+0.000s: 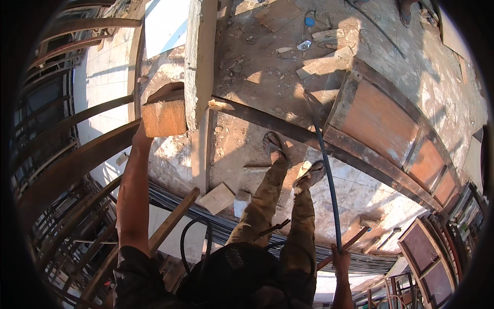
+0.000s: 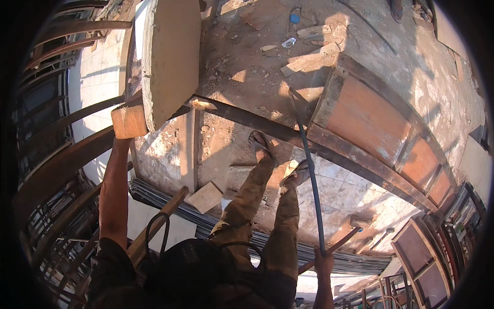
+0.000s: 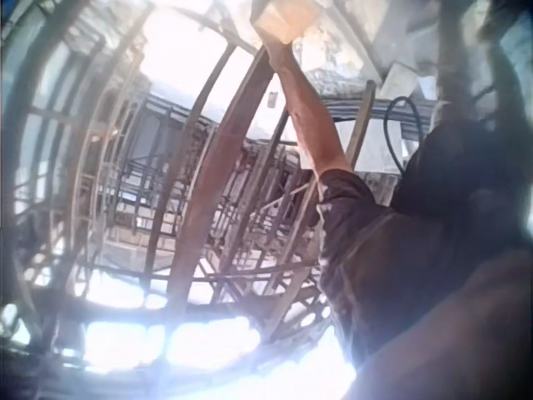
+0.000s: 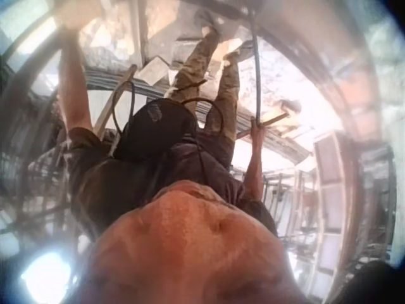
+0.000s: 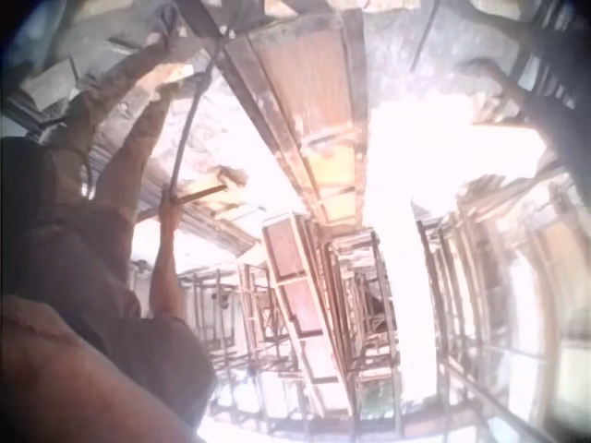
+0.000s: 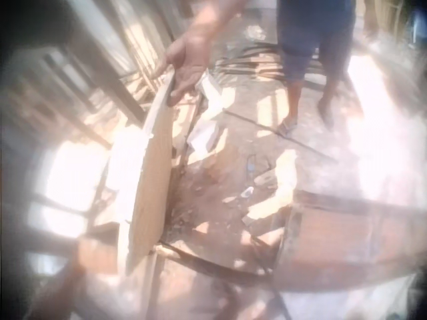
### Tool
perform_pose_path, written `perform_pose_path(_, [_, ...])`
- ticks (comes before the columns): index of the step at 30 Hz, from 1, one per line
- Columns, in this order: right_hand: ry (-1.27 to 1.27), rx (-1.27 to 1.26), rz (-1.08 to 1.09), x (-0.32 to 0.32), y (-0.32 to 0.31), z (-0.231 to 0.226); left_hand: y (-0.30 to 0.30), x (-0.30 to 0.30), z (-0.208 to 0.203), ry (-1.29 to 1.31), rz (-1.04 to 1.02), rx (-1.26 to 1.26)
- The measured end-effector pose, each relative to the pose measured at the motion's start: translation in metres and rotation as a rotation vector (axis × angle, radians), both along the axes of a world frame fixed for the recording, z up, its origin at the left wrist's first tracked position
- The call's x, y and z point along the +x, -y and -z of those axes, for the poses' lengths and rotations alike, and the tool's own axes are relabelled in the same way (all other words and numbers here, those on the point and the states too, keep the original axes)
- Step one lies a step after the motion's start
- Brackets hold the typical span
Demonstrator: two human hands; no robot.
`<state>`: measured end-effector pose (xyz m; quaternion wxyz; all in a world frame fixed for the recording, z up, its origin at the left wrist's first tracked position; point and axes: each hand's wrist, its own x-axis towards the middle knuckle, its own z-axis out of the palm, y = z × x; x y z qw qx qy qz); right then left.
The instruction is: The person uses a pry bar and a hammer to loosen and remove wooden formwork panels from a concrete structure.
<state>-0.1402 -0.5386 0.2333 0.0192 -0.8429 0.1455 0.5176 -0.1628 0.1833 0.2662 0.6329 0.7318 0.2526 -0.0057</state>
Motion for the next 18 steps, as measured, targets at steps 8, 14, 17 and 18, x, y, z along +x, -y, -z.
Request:
perform_pose_path(8, [-0.019, 0.055, -0.082, 0.024, -0.021, -0.024, 0.120, -0.001, 0.074, 0.210, -0.588, 0.518])
perform_pose_path(14, [-0.142, 0.027, 0.036, 0.031, -0.061, -0.040, 0.118, 0.059, 0.076, 0.214, -0.836, 1.093])
perform_pose_path(17, [-0.103, 0.007, -0.058, 0.011, -0.007, -0.022, 0.106, 0.090, 0.069, 0.349, -0.855, 1.048])
perform_pose_path(18, [-0.157, -0.039, 0.074, 0.011, -0.019, -0.022, 0.104, 0.095, 0.071, 0.415, -0.844, 1.013])
